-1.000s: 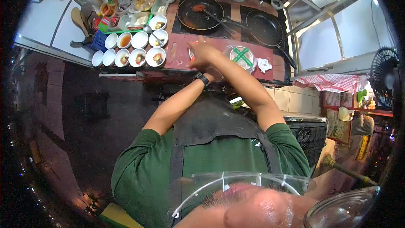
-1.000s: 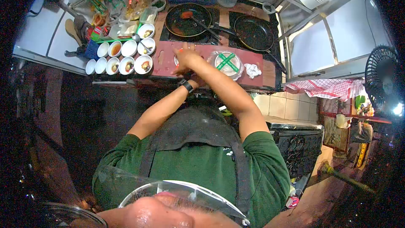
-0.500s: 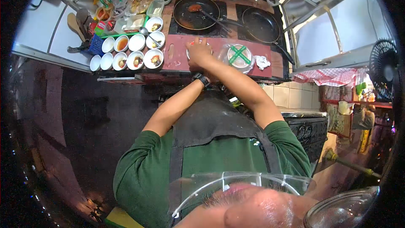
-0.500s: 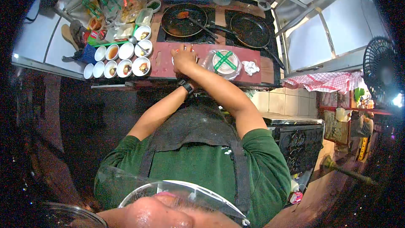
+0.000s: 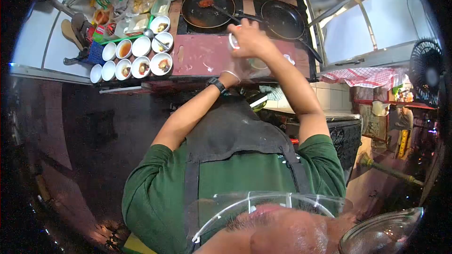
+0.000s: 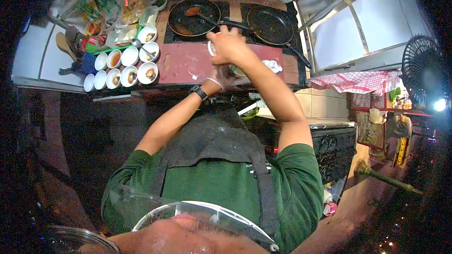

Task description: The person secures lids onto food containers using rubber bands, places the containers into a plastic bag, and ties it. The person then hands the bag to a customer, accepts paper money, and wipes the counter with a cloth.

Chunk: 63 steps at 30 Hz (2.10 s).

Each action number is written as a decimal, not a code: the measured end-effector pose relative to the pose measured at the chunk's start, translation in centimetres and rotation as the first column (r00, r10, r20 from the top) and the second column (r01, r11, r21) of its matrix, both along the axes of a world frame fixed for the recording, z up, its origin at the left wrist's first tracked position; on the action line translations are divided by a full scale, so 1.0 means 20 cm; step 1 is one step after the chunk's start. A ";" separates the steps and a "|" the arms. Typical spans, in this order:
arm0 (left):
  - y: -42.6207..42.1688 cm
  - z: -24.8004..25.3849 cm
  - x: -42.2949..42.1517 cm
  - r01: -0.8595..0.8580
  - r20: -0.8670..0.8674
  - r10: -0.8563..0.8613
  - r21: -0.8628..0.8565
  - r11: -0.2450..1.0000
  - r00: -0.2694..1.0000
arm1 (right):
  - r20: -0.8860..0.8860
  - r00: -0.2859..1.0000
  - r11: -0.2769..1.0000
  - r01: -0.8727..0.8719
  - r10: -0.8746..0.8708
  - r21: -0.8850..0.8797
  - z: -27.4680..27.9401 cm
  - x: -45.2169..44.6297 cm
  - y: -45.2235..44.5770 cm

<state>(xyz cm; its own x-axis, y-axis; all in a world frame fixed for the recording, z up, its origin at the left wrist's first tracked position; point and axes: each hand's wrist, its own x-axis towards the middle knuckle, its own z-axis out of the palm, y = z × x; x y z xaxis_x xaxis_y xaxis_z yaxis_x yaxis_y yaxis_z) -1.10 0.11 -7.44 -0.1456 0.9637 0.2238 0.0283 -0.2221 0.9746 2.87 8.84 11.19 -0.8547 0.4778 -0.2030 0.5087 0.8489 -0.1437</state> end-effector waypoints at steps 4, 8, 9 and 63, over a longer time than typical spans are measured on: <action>0.01 -0.02 -0.01 -0.114 -0.331 0.103 -0.013 0.993 0.938 | 0.093 0.994 0.998 0.057 -0.059 0.026 -0.04 0.17 0.09; -0.06 0.20 -0.04 -0.093 -0.137 0.076 -0.124 0.988 0.988 | 0.099 0.991 0.995 0.088 -0.091 0.036 -0.13 0.28 0.11; -0.06 0.20 -0.03 -0.117 -0.104 0.105 -0.108 0.987 0.989 | 0.068 0.993 0.995 0.088 -0.091 0.041 -0.15 0.29 0.11; 0.11 0.04 -0.23 -0.011 -0.401 -0.088 -0.238 0.971 0.912 | -0.379 0.514 0.636 0.567 -0.770 -0.523 -0.70 0.84 0.11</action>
